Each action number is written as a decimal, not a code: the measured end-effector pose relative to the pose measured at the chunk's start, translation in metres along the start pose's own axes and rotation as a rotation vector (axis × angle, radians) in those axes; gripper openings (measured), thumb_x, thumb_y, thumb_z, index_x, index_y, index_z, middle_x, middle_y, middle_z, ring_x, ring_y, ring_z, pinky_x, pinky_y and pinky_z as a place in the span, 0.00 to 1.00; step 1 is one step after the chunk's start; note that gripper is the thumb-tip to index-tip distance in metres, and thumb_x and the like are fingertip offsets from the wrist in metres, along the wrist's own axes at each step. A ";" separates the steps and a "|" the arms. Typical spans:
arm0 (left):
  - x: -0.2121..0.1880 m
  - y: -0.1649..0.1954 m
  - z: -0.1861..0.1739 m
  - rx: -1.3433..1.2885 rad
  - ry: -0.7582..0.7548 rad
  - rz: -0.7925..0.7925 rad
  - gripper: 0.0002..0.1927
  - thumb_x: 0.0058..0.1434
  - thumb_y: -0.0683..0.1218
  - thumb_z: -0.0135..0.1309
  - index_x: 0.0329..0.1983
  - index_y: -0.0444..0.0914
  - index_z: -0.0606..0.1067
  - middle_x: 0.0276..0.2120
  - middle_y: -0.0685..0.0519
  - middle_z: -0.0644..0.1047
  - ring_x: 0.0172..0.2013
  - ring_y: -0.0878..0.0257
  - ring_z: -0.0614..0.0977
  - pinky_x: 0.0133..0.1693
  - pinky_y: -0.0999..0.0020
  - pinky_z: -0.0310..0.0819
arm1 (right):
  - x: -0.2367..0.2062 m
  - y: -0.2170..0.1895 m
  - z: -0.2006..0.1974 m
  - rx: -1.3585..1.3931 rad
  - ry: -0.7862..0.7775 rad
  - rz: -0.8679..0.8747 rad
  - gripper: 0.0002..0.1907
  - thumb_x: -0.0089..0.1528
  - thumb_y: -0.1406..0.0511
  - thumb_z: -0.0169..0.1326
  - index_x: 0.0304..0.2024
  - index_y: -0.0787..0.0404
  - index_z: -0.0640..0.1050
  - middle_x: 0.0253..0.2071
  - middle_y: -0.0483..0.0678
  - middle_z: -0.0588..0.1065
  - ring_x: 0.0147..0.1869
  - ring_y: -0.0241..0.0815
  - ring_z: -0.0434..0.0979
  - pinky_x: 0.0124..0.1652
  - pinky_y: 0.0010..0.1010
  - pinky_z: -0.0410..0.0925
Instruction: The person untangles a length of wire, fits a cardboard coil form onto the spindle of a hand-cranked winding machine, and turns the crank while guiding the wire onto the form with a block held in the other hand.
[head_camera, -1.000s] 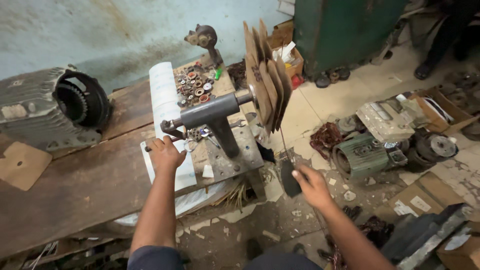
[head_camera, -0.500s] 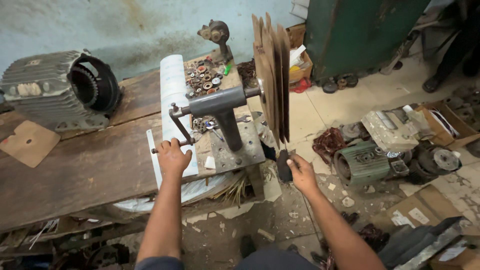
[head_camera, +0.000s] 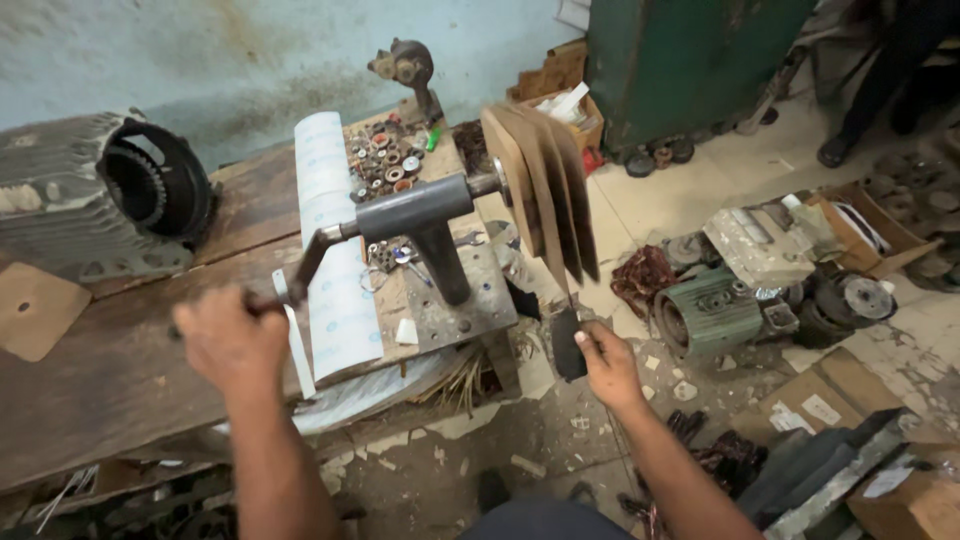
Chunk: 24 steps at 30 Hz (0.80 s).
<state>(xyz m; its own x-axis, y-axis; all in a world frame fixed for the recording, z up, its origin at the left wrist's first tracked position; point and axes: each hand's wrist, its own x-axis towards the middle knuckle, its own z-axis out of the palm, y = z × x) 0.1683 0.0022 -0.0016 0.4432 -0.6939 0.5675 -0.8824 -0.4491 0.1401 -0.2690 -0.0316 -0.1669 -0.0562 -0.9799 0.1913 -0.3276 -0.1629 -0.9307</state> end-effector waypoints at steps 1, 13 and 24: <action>0.021 0.002 -0.002 -0.018 0.043 0.023 0.07 0.54 0.47 0.59 0.35 0.40 0.79 0.41 0.50 0.78 0.50 0.46 0.73 0.48 0.51 0.72 | 0.001 0.001 0.000 -0.021 0.005 -0.009 0.11 0.67 0.61 0.54 0.42 0.63 0.78 0.23 0.51 0.70 0.27 0.38 0.67 0.31 0.33 0.66; 0.178 0.061 0.095 -0.122 -0.235 0.145 0.46 0.54 0.47 0.61 0.75 0.41 0.56 0.76 0.34 0.48 0.74 0.33 0.46 0.63 0.27 0.54 | 0.010 0.003 0.006 -0.088 0.029 -0.051 0.13 0.66 0.59 0.54 0.43 0.63 0.78 0.26 0.50 0.73 0.29 0.38 0.71 0.33 0.32 0.67; -0.014 0.026 0.133 -0.124 -0.170 0.257 0.36 0.45 0.56 0.69 0.56 0.39 0.75 0.49 0.42 0.74 0.55 0.43 0.71 0.54 0.48 0.72 | -0.011 0.027 0.008 -0.050 0.021 -0.038 0.13 0.66 0.60 0.54 0.42 0.65 0.79 0.26 0.49 0.75 0.29 0.38 0.73 0.33 0.30 0.68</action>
<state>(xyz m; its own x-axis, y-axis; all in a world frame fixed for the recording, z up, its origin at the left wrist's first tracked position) 0.1602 -0.0747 -0.1133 0.2143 -0.8643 0.4550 -0.9766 -0.1822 0.1138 -0.2695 -0.0261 -0.1970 -0.0623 -0.9704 0.2332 -0.3764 -0.1936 -0.9060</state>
